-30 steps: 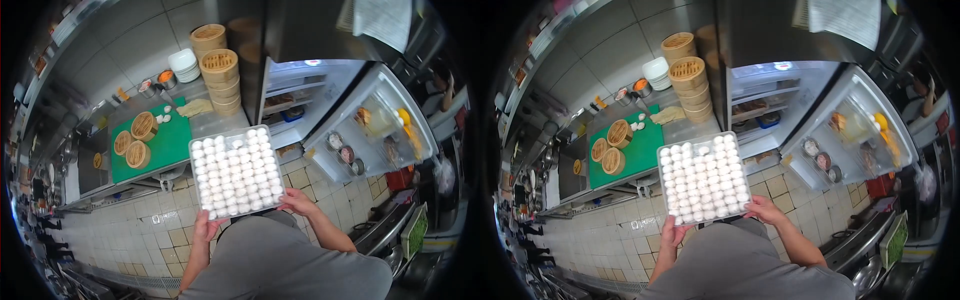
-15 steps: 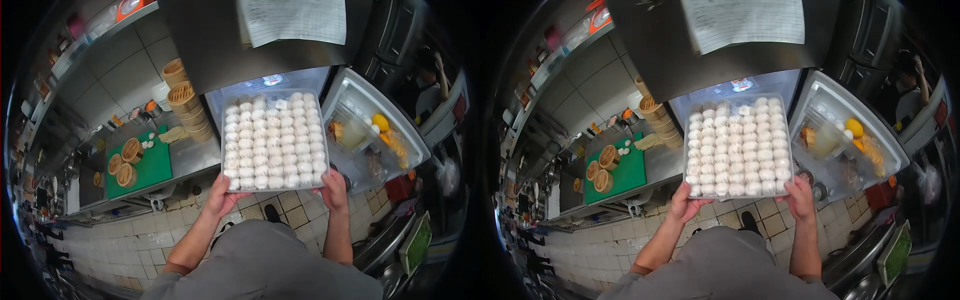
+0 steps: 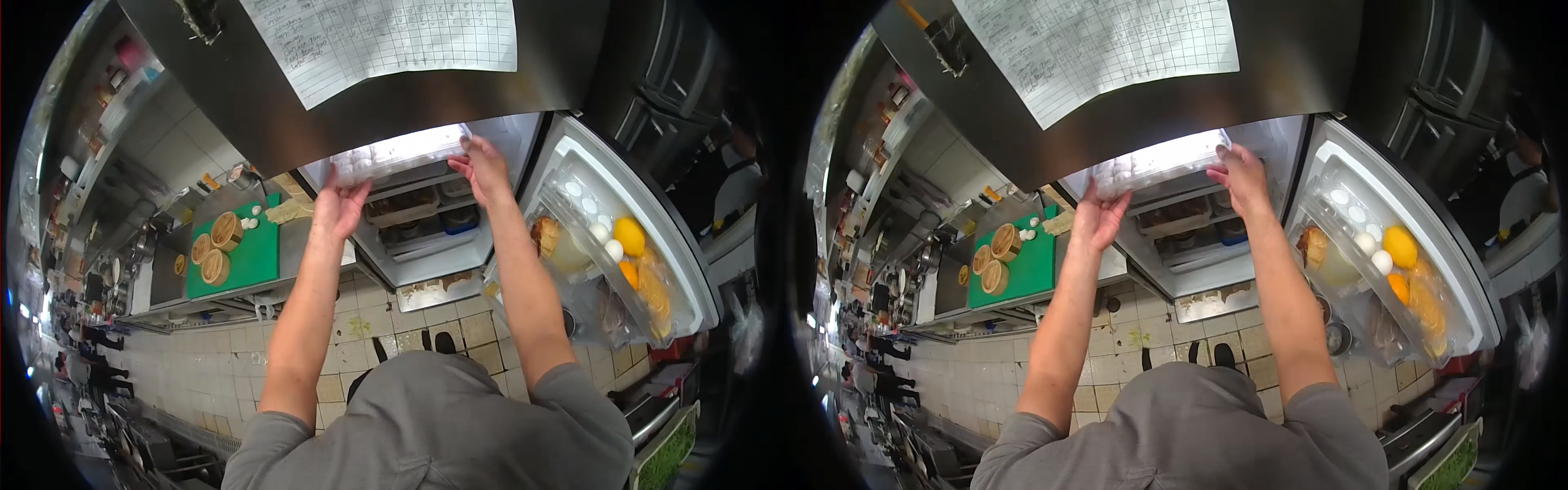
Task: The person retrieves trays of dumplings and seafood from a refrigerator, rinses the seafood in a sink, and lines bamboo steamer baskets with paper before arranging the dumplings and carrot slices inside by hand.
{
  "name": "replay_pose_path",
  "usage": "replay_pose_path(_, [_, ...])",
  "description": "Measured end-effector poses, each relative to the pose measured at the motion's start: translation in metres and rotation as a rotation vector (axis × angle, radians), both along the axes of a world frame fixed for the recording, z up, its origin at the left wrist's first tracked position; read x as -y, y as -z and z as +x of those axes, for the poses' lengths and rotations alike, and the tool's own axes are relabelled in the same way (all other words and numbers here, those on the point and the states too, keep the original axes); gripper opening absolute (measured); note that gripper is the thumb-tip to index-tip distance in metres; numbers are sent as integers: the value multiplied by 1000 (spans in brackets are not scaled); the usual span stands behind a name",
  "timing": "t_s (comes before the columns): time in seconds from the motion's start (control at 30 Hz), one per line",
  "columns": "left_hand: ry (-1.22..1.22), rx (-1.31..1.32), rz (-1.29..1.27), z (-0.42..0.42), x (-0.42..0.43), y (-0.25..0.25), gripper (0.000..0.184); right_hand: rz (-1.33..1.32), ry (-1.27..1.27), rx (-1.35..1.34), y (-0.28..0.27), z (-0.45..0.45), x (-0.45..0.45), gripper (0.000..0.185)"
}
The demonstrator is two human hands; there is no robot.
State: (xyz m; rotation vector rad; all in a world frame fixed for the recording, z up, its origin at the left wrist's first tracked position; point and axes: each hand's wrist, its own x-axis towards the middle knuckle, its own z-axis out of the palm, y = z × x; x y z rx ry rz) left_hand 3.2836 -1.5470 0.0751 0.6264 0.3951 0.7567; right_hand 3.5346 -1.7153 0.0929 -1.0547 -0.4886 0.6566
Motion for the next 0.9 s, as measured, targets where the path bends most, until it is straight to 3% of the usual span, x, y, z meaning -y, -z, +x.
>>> replay_pose_path(0.07, [-66,-8,-4,-10,3,25,49,304,159,-137,25,-19,-6,27])
replay_pose_path(0.1, [-88,-87,-7,-23,22,41,50,336,222,-76,60,-18,-10,25])
replay_pose_path(0.17, [-44,-208,44,-63,62,78,50,146,66,-174,120,-28,6,19])
replay_pose_path(0.23, [73,-329,69,-111,93,137,49,-212,-59,-133,195,-17,-7,13])
replay_pose_path(0.27, [136,-402,32,-151,107,164,49,-331,-23,-43,224,-24,-15,15])
replay_pose_path(0.33, [-60,-665,-176,-221,151,192,53,-468,3,87,254,-21,-37,22])
replay_pose_path(0.4, [-190,-813,-304,-282,187,183,49,-601,157,827,280,-12,-67,32])
replay_pose_path(0.43, [-213,-814,-313,-308,200,180,49,-624,238,936,253,-27,-69,40])
replay_pose_path(0.47, [-310,-798,-338,-277,195,210,48,-588,189,941,278,18,-115,40])
replay_pose_path(0.6, [-452,-761,-345,-300,223,192,43,-858,79,1271,290,36,-153,42])
replay_pose_path(0.67, [-468,-732,-339,-302,232,185,41,-935,78,1291,309,50,-171,36])
replay_pose_path(0.73, [-459,-702,-332,-301,229,181,39,-827,251,1096,296,40,-177,29])
replay_pose_path(0.8, [-408,-651,-309,-306,234,179,36,-600,332,822,321,51,-180,26])
replay_pose_path(0.9, [-358,-540,-335,-303,222,172,40,-513,243,793,309,5,-119,22])
